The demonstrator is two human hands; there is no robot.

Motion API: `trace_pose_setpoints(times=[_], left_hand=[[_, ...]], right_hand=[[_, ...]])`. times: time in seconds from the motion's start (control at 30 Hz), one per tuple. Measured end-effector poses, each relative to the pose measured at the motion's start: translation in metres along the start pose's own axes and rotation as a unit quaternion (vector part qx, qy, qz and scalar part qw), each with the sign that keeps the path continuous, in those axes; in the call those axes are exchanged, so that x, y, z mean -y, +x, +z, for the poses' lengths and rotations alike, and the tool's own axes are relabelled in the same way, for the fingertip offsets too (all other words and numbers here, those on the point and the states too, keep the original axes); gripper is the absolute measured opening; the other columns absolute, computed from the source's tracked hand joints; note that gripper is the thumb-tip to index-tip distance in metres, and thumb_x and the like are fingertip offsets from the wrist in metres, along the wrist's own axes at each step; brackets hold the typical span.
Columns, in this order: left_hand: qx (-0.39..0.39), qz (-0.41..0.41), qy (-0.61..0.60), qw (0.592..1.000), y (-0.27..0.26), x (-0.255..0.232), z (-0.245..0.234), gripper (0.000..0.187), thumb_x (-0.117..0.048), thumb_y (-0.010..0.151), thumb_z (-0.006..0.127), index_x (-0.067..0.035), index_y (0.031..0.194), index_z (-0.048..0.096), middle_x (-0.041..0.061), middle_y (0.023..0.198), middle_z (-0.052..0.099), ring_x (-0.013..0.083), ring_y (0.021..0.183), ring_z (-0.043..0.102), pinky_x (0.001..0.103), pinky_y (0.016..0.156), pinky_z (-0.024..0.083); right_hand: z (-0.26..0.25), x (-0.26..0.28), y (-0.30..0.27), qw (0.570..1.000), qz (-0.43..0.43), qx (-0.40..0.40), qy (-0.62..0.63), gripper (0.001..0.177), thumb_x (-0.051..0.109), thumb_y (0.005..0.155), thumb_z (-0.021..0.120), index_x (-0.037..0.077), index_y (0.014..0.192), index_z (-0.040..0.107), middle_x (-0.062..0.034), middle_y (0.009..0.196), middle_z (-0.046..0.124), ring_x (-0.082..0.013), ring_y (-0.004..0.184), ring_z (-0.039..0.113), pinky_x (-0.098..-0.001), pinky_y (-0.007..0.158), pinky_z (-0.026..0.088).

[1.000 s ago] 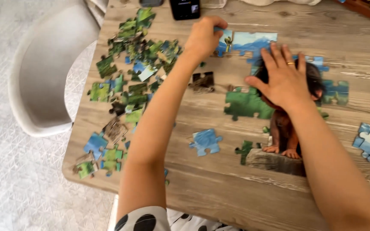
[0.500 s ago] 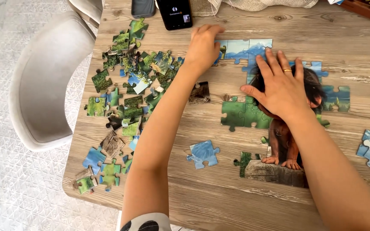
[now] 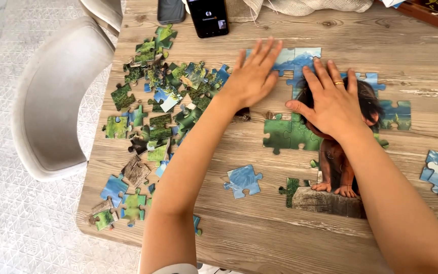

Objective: The recorder is assembling a large-piece jigsaw puzzle of a cartoon character on a wooden table.

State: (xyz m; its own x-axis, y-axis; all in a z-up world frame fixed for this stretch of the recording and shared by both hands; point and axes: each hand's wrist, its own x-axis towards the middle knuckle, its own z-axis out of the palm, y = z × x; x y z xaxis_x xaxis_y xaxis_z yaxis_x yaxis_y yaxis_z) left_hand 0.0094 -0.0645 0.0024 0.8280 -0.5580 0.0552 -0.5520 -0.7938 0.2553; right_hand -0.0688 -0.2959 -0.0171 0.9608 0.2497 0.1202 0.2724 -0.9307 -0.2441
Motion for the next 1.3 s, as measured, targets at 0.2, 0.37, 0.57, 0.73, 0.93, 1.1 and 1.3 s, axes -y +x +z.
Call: trace_pose_setpoints(times=[0.2, 0.37, 0.57, 0.73, 0.93, 1.1, 1.3], left_hand=[[-0.024, -0.086, 0.149, 0.985, -0.054, 0.008, -0.011, 0.068, -0.047, 0.106, 0.039, -0.015, 0.165, 0.023, 0.011, 0.171, 0.023, 0.0337, 0.160, 0.013, 0.063, 0.125, 0.011], [0.040, -0.137, 0.109, 0.984, -0.116, 0.015, -0.004, 0.073, -0.060, 0.104, 0.034, -0.018, 0.162, 0.024, 0.012, 0.169, 0.020, 0.0364, 0.156, 0.013, 0.068, 0.120, 0.009], [0.048, -0.080, 0.111, 0.989, -0.177, 0.022, -0.008, 0.075, -0.066, 0.102, 0.028, -0.023, 0.163, 0.023, 0.010, 0.169, 0.019, 0.0349, 0.156, 0.013, 0.067, 0.119, 0.010], [0.032, -0.041, 0.102, 0.993, -0.203, 0.022, -0.018, 0.071, -0.069, 0.100, 0.028, -0.034, 0.161, 0.027, 0.013, 0.169, 0.018, 0.0393, 0.156, 0.010, 0.066, 0.120, 0.008], [-0.002, -0.046, 0.088, 0.995, -0.227, 0.025, -0.017, 0.065, -0.071, 0.101, 0.029, -0.043, 0.159, 0.031, 0.020, 0.169, 0.017, 0.0429, 0.156, 0.010, 0.069, 0.120, 0.007], [-0.031, -0.119, 0.051, 0.991, -0.230, 0.029, -0.032, 0.076, -0.071, 0.096, 0.039, -0.030, 0.160, 0.032, 0.017, 0.167, 0.024, 0.0420, 0.156, 0.014, 0.070, 0.119, 0.008], [-0.077, -0.185, 0.027, 0.979, -0.236, 0.065, -0.013, 0.074, -0.058, 0.098, 0.054, -0.018, 0.157, 0.033, 0.012, 0.159, 0.038, 0.0382, 0.150, 0.025, 0.074, 0.116, 0.009]], right_hand=[[-0.005, 0.003, 0.001, 1.000, 0.007, 0.010, 0.022, 0.103, 0.084, 0.088, 0.038, 0.014, 0.163, 0.027, -0.0162, 0.169, 0.020, -0.0334, 0.157, 0.013, -0.0613, 0.122, 0.005], [-0.012, 0.001, 0.005, 1.000, 0.003, 0.015, 0.021, 0.103, 0.082, 0.088, 0.040, 0.016, 0.164, 0.020, -0.0170, 0.170, 0.014, -0.0327, 0.157, 0.008, -0.0598, 0.121, 0.003], [-0.061, 0.040, -0.004, 1.000, 0.000, 0.013, 0.026, 0.097, 0.079, 0.090, 0.037, 0.022, 0.165, 0.014, -0.0112, 0.173, 0.007, -0.0293, 0.160, 0.002, -0.0563, 0.125, 0.000], [-0.057, 0.098, 0.008, 0.992, -0.098, 0.075, 0.002, 0.090, 0.070, 0.095, 0.041, 0.017, 0.164, 0.018, -0.0141, 0.172, 0.010, -0.0349, 0.156, 0.006, -0.0591, 0.122, 0.002], [0.008, 0.124, 0.060, 0.993, -0.114, 0.030, -0.025, 0.077, 0.062, 0.097, 0.061, 0.005, 0.148, 0.055, -0.0178, 0.151, 0.051, -0.0375, 0.139, 0.046, -0.0543, 0.116, 0.036], [0.019, 0.157, 0.112, 0.993, 0.014, 0.103, -0.058, 0.085, 0.067, 0.079, 0.078, -0.001, 0.129, 0.066, -0.0216, 0.138, 0.057, -0.0386, 0.130, 0.053, -0.0514, 0.106, 0.048], [0.019, 0.143, 0.136, 0.981, 0.092, 0.165, 0.033, 0.084, 0.048, 0.069, 0.094, -0.006, 0.122, 0.059, -0.0211, 0.119, 0.065, -0.0341, 0.107, 0.062, -0.0481, 0.090, 0.053]])
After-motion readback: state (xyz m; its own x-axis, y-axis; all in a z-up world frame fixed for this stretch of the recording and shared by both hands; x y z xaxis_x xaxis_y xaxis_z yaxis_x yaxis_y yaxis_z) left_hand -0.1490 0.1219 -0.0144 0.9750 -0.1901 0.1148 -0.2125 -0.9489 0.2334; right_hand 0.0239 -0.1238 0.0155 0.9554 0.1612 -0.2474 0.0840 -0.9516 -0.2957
